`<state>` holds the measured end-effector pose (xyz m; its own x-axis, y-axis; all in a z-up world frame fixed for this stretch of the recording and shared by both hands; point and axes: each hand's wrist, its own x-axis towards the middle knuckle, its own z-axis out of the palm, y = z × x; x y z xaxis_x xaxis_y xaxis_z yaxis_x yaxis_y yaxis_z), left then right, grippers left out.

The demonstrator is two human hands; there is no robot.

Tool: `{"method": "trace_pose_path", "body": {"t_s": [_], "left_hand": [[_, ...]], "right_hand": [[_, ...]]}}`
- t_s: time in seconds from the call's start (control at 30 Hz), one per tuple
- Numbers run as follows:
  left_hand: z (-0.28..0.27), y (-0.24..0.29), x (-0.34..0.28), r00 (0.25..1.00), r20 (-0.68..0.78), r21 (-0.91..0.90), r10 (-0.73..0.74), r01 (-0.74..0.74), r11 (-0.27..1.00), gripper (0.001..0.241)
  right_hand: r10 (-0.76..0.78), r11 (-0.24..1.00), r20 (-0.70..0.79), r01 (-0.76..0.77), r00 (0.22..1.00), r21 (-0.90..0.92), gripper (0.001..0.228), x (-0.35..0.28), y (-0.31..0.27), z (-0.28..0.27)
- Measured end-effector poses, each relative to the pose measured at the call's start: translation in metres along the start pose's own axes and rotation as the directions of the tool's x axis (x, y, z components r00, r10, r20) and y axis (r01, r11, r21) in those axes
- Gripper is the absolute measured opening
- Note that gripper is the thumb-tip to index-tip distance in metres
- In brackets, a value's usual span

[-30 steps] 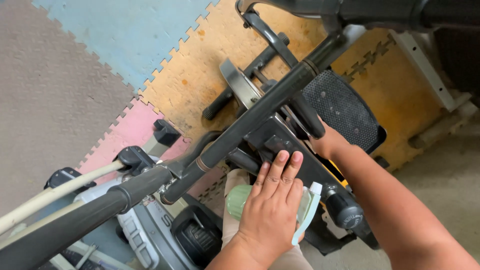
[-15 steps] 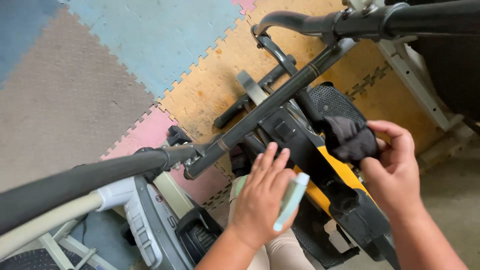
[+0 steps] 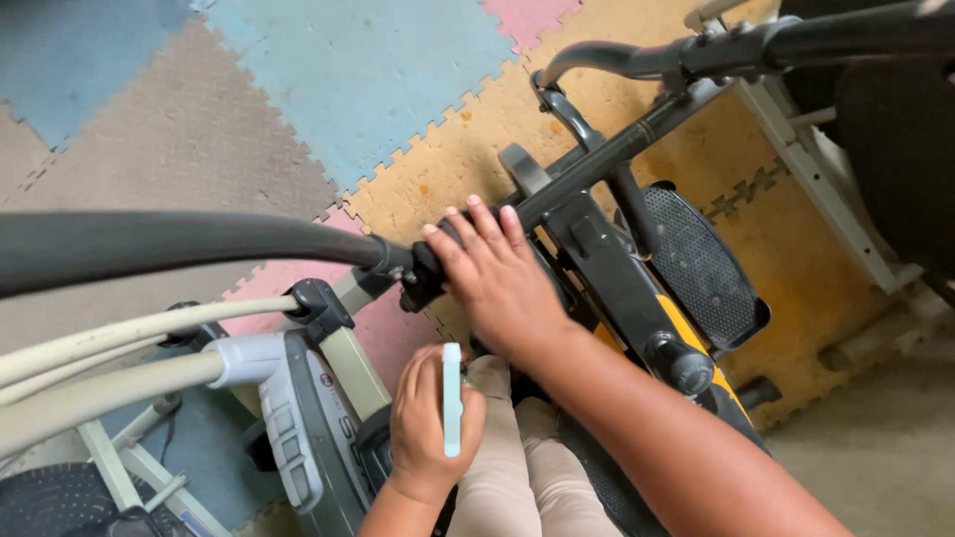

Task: Wiping down an elliptical machine with a spray bottle and a cloth.

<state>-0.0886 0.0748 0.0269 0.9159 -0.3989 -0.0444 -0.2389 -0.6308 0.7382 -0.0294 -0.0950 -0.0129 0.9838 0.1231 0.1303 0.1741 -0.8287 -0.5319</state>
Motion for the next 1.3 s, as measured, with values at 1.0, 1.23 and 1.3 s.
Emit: {"method": "trace_pose_path", "body": {"t_s": [1.0,1.23,1.3], "left_hand": [[-0.152,0.151,-0.036,0.981,0.14,-0.035,-0.132,0.138,0.99,0.023],[-0.226,0.199,-0.062,0.992,-0.107,-0.066,0.069,-0.076,0.995,0.021],[-0.25,0.214,-0.071,0.997,-0.059,-0.097,-0.044,0.038,0.995,0.024]], "right_hand": [[0.585,0.033,0.402,-0.516,0.704,0.856,0.049,-0.067,-0.138,-0.194],[0.456,0.12,0.303,-0.395,0.837,0.911,0.05,-0.061,-0.171,-0.213],[0.372,0.164,0.251,-0.33,0.893,0.93,0.05,-0.059,-0.176,-0.212]]}}
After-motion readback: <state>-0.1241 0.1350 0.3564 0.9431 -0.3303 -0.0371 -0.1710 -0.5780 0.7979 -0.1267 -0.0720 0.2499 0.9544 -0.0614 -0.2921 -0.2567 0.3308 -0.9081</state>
